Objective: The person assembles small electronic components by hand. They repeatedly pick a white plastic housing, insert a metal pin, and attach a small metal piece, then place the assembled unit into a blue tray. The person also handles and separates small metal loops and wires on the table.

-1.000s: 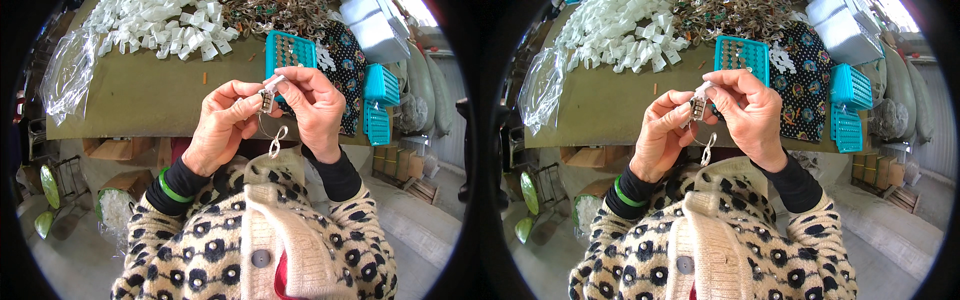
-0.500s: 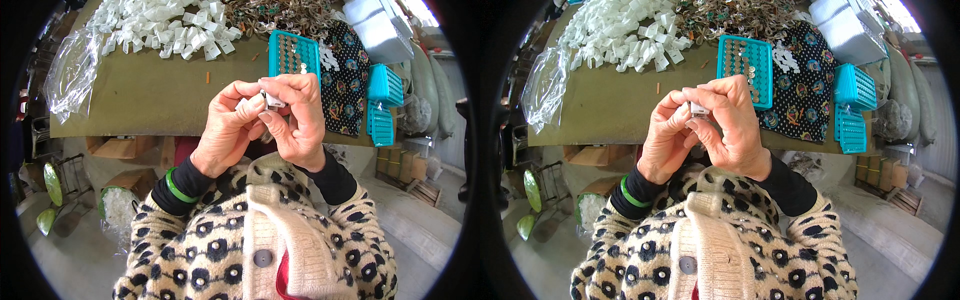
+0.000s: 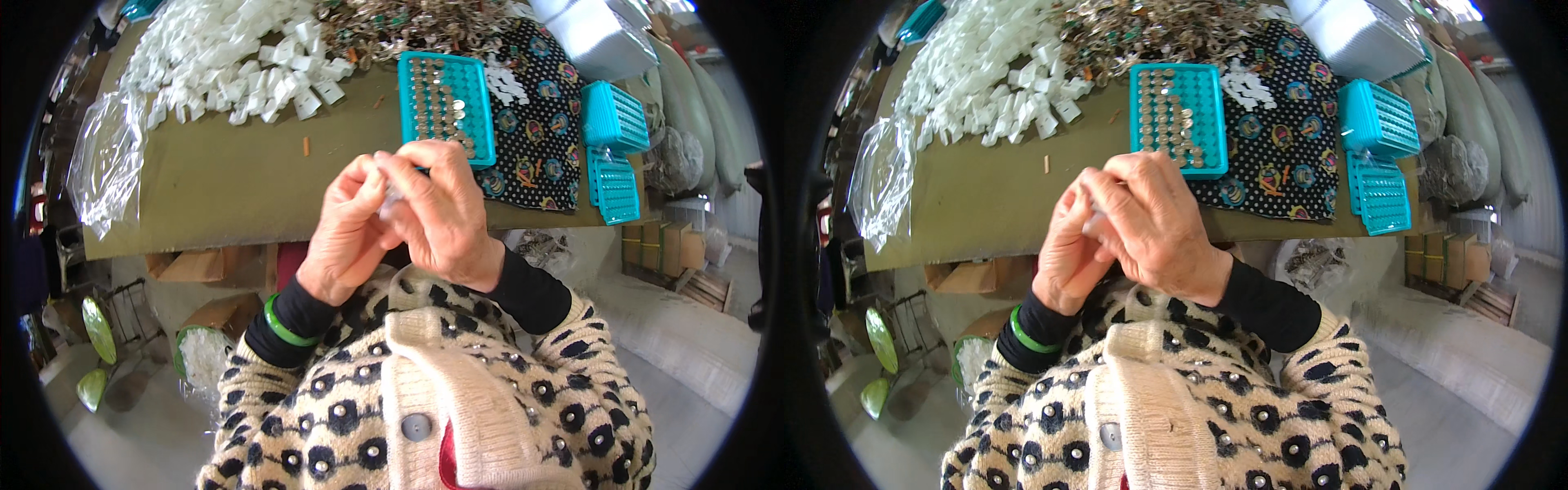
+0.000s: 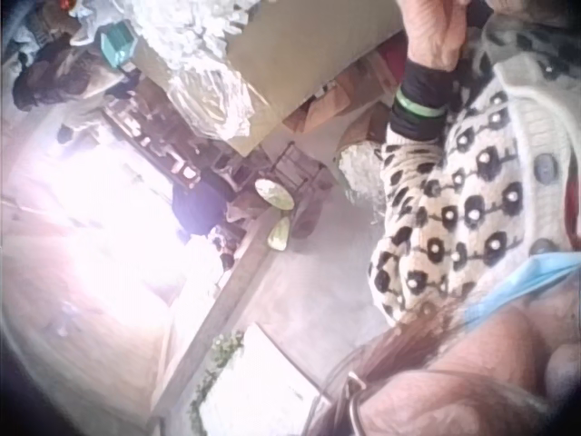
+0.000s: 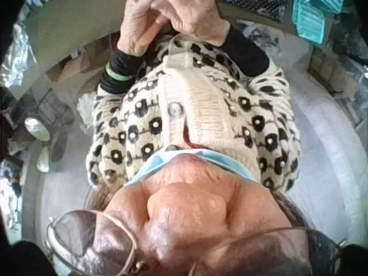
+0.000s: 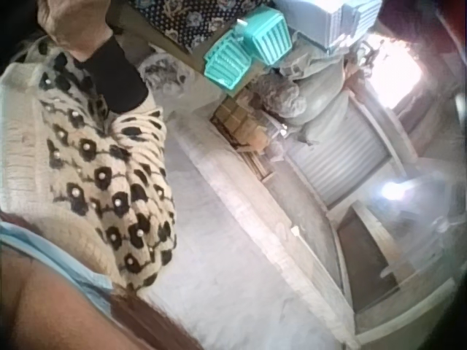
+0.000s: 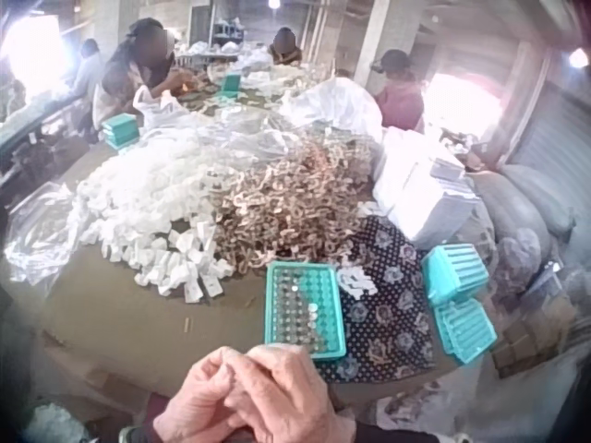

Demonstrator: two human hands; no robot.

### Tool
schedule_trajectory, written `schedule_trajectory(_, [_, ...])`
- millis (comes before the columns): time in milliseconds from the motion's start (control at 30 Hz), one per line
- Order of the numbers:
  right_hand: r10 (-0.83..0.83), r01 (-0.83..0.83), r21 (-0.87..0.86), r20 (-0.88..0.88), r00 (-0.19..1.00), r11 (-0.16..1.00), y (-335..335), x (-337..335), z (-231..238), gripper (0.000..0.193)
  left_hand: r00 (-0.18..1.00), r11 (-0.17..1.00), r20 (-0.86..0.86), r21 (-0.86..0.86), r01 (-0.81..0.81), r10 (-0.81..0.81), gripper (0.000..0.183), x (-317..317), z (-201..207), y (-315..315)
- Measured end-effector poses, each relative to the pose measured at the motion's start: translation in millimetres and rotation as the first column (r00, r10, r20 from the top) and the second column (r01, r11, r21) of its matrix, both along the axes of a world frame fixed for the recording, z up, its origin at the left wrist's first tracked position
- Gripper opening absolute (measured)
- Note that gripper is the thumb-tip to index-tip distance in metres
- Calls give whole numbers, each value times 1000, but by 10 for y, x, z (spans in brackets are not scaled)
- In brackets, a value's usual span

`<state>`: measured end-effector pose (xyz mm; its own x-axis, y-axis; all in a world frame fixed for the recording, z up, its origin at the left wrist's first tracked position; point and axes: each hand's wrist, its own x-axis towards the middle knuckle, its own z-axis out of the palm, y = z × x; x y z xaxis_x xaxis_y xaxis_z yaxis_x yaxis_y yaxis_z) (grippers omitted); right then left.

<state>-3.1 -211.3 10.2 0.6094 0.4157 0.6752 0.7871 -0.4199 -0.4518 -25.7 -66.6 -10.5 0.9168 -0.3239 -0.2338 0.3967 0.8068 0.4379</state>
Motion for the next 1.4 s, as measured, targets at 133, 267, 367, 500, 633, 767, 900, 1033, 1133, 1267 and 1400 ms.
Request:
schedule_trajectory(133, [-44,49,43,-109,993,998,-436,33,147,31,995,999,102,-26,22,-19,16,30,10,126])
schedule_trajectory(267, [-412,417,-120,65,909,901,-945,622,30,26,994,999,102,-21,42,-40,16,40,-47,117])
schedule_trajectory(367, [-521,570,-435,240,819,697,-1135,878,-166,33,994,998,100,-30,55,-51,15,41,-85,78])
schedule_trajectory(500, [-399,365,-455,23,917,813,-1284,600,-248,31,995,999,98,-9,34,-32,15,60,-121,108])
schedule_trajectory(633, [-412,384,-180,-156,898,906,-1368,268,-202,27,997,999,67,5,45,-45,16,67,-172,130])
schedule_trajectory(767, [-461,498,5,-374,805,867,-1430,244,-146,15,996,997,59,23,70,-71,16,77,-200,124])
schedule_trajectory(900, [-532,510,-152,-239,813,847,-1402,304,-164,10,996,998,62,1,69,-69,22,76,-209,122])
schedule_trajectory(1033, [-535,489,-378,-21,845,786,-1356,345,-250,15,998,998,30,20,59,-60,27,67,-215,118])
schedule_trajectory(1133, [-546,508,-417,34,837,753,-1370,351,-295,12,997,997,33,40,66,-68,27,67,-216,106])
schedule_trajectory(1267, [-528,492,-309,-37,849,814,-1335,347,-256,9,996,995,33,47,85,-86,24,63,-195,113])
schedule_trajectory(1400, [-389,461,77,-426,817,884,-1099,187,-60,4,996,994,26,66,85,-87,23,42,-163,135])
